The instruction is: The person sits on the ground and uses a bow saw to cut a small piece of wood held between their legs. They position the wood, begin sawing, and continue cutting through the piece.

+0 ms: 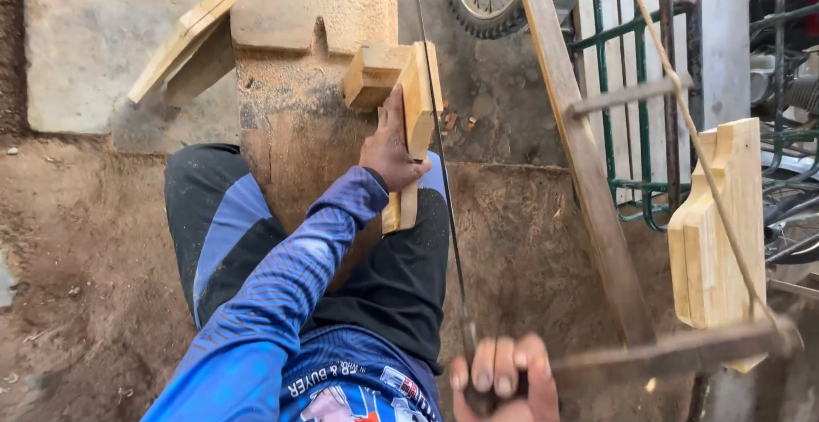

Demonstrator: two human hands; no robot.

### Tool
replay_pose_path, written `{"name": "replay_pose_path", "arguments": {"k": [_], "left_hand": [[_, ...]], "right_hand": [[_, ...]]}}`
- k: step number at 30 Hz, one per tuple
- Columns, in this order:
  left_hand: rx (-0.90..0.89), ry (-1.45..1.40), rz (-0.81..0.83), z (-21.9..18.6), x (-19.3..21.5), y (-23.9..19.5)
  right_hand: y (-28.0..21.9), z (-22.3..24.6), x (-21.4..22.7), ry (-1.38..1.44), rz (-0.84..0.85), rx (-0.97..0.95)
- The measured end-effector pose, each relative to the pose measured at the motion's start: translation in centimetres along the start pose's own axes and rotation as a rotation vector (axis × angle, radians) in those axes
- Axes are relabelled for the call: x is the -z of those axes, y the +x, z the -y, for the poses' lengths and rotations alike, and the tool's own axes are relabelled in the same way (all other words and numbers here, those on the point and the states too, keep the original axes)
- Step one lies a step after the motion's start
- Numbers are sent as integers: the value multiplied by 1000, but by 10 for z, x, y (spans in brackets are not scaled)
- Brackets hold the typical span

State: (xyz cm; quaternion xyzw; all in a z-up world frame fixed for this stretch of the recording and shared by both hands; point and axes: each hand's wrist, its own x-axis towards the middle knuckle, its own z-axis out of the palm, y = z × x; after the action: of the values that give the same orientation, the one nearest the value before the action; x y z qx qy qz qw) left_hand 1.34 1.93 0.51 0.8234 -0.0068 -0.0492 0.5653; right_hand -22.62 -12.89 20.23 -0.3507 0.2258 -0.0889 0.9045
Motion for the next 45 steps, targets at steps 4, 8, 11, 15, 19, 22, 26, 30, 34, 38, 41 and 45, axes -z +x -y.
{"name": "replay_pose_path", "arguments": {"k": [4, 8, 11, 15, 19, 22, 26, 30, 34, 38, 41, 45], "left_hand": [[66, -22, 20, -2, 1, 6], [113, -38, 7, -4, -5, -15], [21, -1, -44, 11, -13, 5], [34, 21, -24, 5, -8, -2], [-57, 15, -72, 6, -7, 2], [137, -16, 54, -4, -1, -1], [197, 35, 53, -2, 1, 4], [146, -5, 3, 10, -13, -3], [234, 59, 66, 3, -13, -3], [175, 14, 5, 3, -12, -7], [142, -1, 2, 6, -12, -5], [136, -57, 20, 1, -5, -7]], "right_hand": [[127, -54, -69, 44, 287, 9], [176, -76, -96, -1, 137, -87], [117, -48, -80, -5, 203, -49], [5, 3, -19, -27, 84, -21], [56, -19, -47, 20, 47, -10], [160, -65, -83, 34, 252, -118], [219, -92, -101, -96, 203, 13], [188, -80, -132, -104, 196, 5], [162, -71, -77, 11, 267, -11], [46, -24, -22, 93, 317, -20], [-5, 2, 8, 90, 276, -32], [58, -26, -34, 107, 302, -48]]}}
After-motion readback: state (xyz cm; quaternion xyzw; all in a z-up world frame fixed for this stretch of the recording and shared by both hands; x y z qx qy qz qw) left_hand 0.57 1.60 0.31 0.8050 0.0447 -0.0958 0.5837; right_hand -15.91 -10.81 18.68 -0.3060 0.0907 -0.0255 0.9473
